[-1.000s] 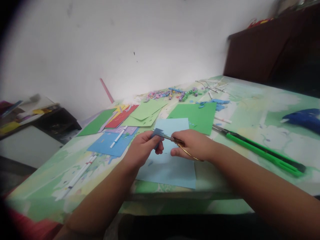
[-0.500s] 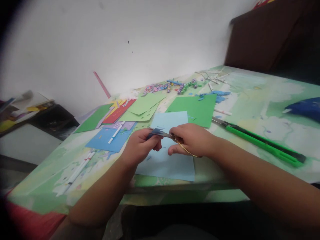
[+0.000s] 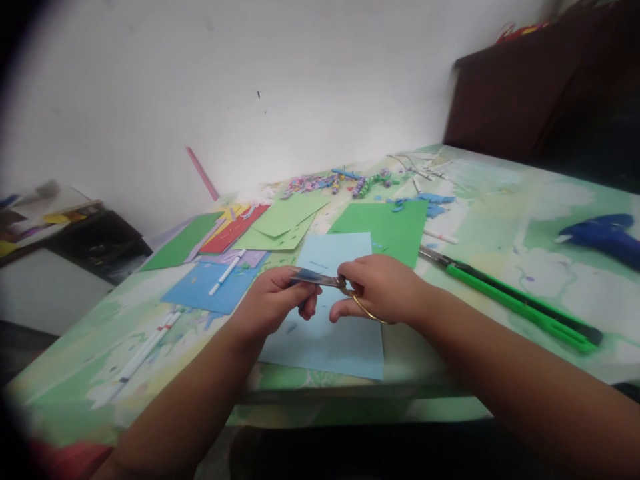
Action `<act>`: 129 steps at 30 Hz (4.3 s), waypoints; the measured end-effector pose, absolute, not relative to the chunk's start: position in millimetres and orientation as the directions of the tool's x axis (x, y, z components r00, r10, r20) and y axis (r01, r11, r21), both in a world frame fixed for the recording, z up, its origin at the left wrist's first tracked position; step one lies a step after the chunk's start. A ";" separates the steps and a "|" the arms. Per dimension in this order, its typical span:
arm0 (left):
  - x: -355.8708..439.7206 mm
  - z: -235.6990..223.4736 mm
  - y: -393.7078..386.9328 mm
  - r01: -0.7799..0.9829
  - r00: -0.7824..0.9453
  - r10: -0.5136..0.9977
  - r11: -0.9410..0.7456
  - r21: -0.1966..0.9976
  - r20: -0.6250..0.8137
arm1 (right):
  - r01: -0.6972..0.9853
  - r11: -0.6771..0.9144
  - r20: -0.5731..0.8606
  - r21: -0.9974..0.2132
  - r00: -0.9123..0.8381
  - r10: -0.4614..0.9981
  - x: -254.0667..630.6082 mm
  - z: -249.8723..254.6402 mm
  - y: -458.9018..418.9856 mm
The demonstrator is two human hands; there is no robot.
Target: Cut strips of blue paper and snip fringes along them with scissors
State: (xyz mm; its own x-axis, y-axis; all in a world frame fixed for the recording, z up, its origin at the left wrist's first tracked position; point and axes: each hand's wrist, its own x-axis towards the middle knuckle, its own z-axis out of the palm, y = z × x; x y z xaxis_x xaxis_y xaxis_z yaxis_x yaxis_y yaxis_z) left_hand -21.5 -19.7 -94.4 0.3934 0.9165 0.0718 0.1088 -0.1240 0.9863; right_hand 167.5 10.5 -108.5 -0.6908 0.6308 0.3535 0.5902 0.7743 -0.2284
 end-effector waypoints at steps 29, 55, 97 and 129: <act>-14.9 -96.0 -15.7 0.266 0.223 0.973 -0.121 0.956 0.061 | 0.581 0.699 0.202 -0.417 -0.690 0.695 163.8 -117.9 20.3; -18.1 -104.0 -12.5 0.156 0.312 0.943 -0.171 0.973 0.116 | 0.637 0.701 0.249 -0.320 -0.658 0.711 165.0 -114.4 12.4; -13.9 -100.8 -13.5 0.159 0.246 0.969 -0.078 0.984 0.037 | 0.638 0.680 0.194 -0.362 -0.662 0.724 163.0 -114.5 13.1; -17.5 -102.0 -11.3 0.085 0.305 0.952 -0.036 0.996 0.009 | 0.561 0.711 0.185 -0.425 -0.715 0.674 166.6 -117.6 17.7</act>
